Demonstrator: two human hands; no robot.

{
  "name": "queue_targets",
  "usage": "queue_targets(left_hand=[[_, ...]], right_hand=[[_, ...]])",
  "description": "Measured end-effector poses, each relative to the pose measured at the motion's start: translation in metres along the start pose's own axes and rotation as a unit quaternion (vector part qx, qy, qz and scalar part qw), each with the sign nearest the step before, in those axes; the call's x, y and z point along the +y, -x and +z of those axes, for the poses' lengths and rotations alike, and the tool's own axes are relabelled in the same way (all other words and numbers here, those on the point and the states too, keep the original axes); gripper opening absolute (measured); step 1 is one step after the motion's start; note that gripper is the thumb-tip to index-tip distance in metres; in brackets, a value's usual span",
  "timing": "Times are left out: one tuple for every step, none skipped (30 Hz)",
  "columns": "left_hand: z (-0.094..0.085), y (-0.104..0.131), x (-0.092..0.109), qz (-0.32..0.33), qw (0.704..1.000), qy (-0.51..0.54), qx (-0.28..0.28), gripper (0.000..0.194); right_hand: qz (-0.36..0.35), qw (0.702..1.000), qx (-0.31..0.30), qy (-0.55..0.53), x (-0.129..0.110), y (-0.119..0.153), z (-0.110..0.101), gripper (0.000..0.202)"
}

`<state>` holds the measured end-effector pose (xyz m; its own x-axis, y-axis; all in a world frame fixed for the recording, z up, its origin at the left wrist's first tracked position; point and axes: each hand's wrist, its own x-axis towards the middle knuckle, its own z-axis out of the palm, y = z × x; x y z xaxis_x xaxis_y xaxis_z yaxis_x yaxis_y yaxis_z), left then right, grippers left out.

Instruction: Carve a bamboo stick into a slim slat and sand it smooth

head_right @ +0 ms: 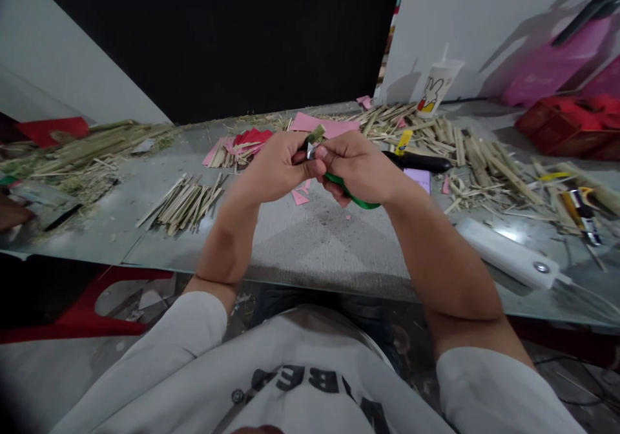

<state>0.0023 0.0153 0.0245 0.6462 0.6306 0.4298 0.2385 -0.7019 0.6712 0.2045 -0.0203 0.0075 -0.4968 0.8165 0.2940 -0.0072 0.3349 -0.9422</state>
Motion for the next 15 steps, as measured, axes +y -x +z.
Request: queue_targets(left_hand=[[-0.0004, -0.0008, 0.0000, -0.001, 1.000, -0.001, 0.005, 0.066], [-0.0008, -0.0015, 0.0001, -0.002, 1.000, 0.001, 0.010, 0.067], [-0.0014, -0.0021, 0.0002, -0.005, 1.000, 0.004, 0.014, 0.068], [-0.0019, -0.0025, 0.0003, -0.009, 1.000, 0.010, 0.016, 0.068], [-0.0025, -0.0026, 0.0006, -0.012, 1.000, 0.016, 0.014, 0.067], [-0.0030, -0.0025, 0.0010, -0.013, 1.000, 0.020, 0.010, 0.066], [-0.0035, -0.0020, 0.0013, -0.013, 1.000, 0.021, 0.004, 0.064], [-0.0038, -0.0013, 0.0017, -0.011, 1.000, 0.019, -0.001, 0.063], [-0.0039, -0.0005, 0.0020, -0.008, 1.000, 0.014, -0.006, 0.061], [-0.0039, 0.0005, 0.0023, -0.003, 1.000, 0.008, -0.008, 0.060], [-0.0037, 0.0014, 0.0025, 0.002, 1.000, 0.002, -0.009, 0.059], [-0.0034, 0.0022, 0.0026, 0.006, 1.000, -0.003, -0.009, 0.059], [-0.0029, 0.0029, 0.0028, 0.009, 1.000, -0.006, -0.009, 0.059], [-0.0025, 0.0034, 0.0030, 0.010, 1.000, -0.008, -0.010, 0.058], [-0.0021, 0.0037, 0.0034, 0.009, 1.000, -0.010, -0.009, 0.059]], right_hand=[[-0.005, 1.000, 0.006, -0.001, 0.0005, 0.0001, 0.0008, 0.057], [-0.015, 1.000, 0.016, 0.000, 0.0011, 0.0002, 0.0016, 0.056], [-0.026, 0.999, 0.029, 0.005, 0.0014, 0.0003, 0.0025, 0.055], [-0.037, 0.998, 0.040, 0.011, 0.0015, 0.0005, 0.0032, 0.054], [-0.044, 0.998, 0.050, 0.017, 0.0012, 0.0007, 0.0038, 0.054], [-0.044, 0.997, 0.053, 0.022, 0.0004, 0.0009, 0.0041, 0.054], [-0.037, 0.998, 0.048, 0.026, -0.0007, 0.0012, 0.0042, 0.055], [-0.026, 0.999, 0.035, 0.026, -0.0020, 0.0015, 0.0040, 0.057], [-0.014, 0.999, 0.019, 0.023, -0.0035, 0.0017, 0.0036, 0.059], [-0.005, 1.000, 0.003, 0.018, -0.0049, 0.0020, 0.0031, 0.060], [0.003, 1.000, -0.012, 0.013, -0.0061, 0.0021, 0.0025, 0.061], [0.007, 1.000, -0.023, 0.007, -0.0068, 0.0022, 0.0019, 0.062], [0.008, 1.000, -0.028, 0.000, -0.0071, 0.0022, 0.0013, 0.062], [0.007, 1.000, -0.028, -0.005, -0.0071, 0.0022, 0.0009, 0.061], [0.006, 1.000, -0.027, -0.008, -0.0068, 0.0021, 0.0006, 0.061]])
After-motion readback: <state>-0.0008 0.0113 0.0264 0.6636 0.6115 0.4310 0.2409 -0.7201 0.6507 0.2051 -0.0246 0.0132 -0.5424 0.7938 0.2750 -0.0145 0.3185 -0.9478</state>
